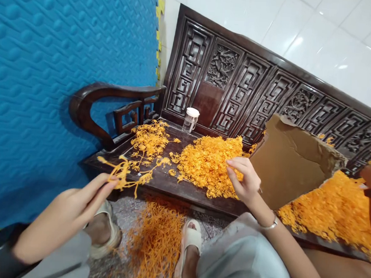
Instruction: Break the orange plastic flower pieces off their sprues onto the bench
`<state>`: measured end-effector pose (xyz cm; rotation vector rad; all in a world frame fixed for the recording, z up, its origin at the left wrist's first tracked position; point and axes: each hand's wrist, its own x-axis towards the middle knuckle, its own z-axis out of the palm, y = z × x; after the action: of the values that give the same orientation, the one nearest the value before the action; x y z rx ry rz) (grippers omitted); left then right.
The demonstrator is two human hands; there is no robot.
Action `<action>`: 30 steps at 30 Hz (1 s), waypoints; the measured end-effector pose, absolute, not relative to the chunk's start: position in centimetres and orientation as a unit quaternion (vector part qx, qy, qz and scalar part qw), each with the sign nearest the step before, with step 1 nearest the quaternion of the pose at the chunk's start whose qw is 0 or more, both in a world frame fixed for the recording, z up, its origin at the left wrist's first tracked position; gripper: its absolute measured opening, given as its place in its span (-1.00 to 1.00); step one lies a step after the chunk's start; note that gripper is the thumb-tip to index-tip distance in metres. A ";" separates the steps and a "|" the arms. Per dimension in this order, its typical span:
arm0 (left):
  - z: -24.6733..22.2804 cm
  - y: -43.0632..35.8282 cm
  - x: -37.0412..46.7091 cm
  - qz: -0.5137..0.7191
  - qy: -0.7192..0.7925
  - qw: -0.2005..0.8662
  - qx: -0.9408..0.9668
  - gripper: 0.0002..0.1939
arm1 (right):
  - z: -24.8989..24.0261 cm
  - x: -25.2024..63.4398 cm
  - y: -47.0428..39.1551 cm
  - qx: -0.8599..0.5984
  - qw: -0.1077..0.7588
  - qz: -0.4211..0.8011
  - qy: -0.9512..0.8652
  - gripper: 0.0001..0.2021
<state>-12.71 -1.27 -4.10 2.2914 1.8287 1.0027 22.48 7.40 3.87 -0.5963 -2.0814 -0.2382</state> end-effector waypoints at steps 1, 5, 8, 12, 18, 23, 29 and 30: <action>-3.2 -0.7 -11.7 0.310 0.578 0.029 0.754 -0.62 | 3.7 22.3 8.3 -0.272 0.444 -0.122 -0.845 -0.69; -0.5 1.7 -8.2 0.318 0.589 0.070 0.740 -0.67 | 2.0 22.7 12.1 -0.462 0.296 -0.109 -0.829 -0.63; 0.3 3.2 -6.7 0.348 0.582 0.085 0.730 -0.73 | 1.2 22.8 13.3 -0.465 0.267 -0.054 -0.843 -0.57; 0.4 4.1 -5.3 0.370 0.567 0.091 0.730 -0.72 | 1.3 21.9 13.6 -0.413 0.294 -0.063 -0.860 -0.45; 0.7 4.4 -3.5 0.396 0.550 0.113 0.727 -0.76 | 0.2 21.3 16.6 -0.431 0.269 -0.098 -0.856 -0.45; 0.8 4.9 -2.5 0.405 0.547 0.099 0.726 -0.77 | -0.5 21.3 16.9 -0.422 0.335 0.053 -0.841 -0.60; 0.3 5.5 -2.1 0.377 0.556 0.088 0.736 -0.75 | 1.8 19.5 14.0 -0.373 0.391 0.430 -0.723 -0.49; 0.3 5.6 -2.2 0.378 0.550 0.086 0.739 -0.75 | 1.9 19.4 13.6 -0.370 0.379 0.442 -0.724 -0.51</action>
<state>-2.21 5.57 0.30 2.2043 1.6396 1.1282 19.43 13.64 1.94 -0.9459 -1.8484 1.1294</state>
